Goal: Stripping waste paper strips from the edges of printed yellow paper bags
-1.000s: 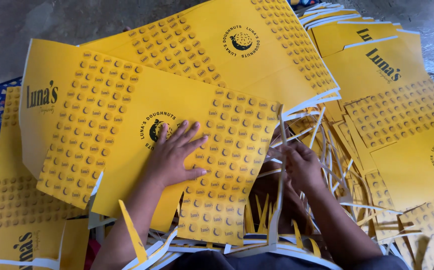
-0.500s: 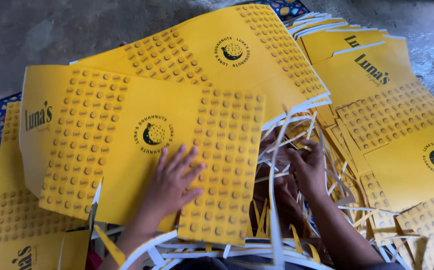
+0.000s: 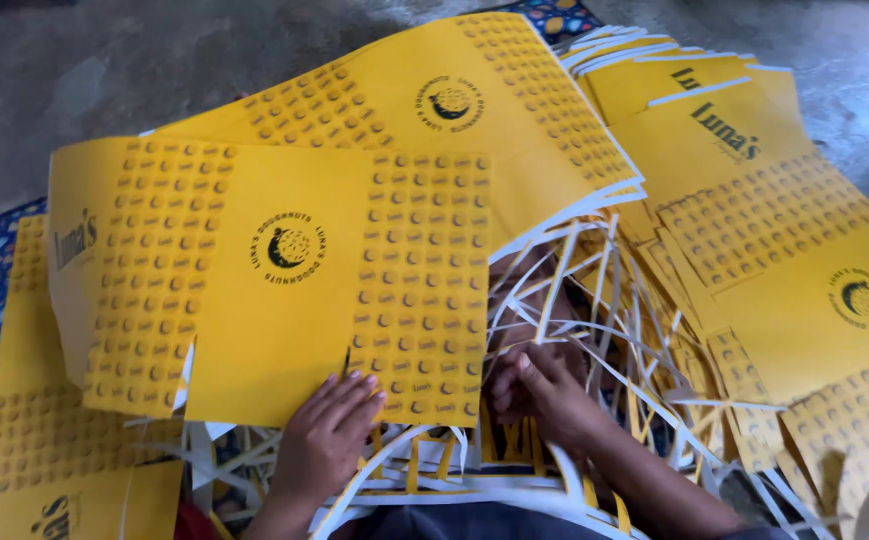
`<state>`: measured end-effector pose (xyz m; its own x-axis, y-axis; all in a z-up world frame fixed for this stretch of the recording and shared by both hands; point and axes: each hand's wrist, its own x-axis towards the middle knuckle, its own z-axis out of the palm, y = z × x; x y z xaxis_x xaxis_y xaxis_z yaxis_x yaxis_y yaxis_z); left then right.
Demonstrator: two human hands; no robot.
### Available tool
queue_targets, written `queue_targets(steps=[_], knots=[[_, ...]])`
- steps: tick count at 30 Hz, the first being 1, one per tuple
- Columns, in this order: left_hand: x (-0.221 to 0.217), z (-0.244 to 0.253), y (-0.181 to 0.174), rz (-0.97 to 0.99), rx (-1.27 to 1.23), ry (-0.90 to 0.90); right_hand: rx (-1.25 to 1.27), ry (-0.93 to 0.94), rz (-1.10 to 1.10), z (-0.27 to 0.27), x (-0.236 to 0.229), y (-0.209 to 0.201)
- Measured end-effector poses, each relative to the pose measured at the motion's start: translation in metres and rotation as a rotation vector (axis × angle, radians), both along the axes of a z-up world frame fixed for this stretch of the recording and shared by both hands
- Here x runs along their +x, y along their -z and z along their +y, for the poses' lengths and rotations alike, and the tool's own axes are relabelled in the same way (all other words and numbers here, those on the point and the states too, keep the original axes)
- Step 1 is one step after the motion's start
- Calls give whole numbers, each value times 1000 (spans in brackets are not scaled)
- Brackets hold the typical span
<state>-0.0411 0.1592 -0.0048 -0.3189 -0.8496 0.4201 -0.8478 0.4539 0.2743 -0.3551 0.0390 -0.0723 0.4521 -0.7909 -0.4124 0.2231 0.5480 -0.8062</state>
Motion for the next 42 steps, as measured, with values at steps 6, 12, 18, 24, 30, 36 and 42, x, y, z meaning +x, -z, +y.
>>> queue_targets(steps=[6, 12, 18, 24, 30, 36, 42], knots=[[-66, -40, -2, -18, -172, 191, 49, 47, -314, 1, -23, -38], [-139, -77, -13, -103, -353, 328, -151, 532, 9, -5, -132, 21], [-151, -91, -2, -44, -354, 376, -143, 936, -116, 8, -272, 50], [-126, -100, 8, -81, -354, 241, -74, 1247, 5, 19, -365, 91], [-86, -103, 19, -149, -329, 55, 33, 1412, 194, 23, -393, 147], [-31, -94, 32, -262, -420, -93, 133, 1392, 418, 34, -381, 154], [43, -72, 63, -297, -455, -247, 240, 1278, 813, 42, -374, 147]])
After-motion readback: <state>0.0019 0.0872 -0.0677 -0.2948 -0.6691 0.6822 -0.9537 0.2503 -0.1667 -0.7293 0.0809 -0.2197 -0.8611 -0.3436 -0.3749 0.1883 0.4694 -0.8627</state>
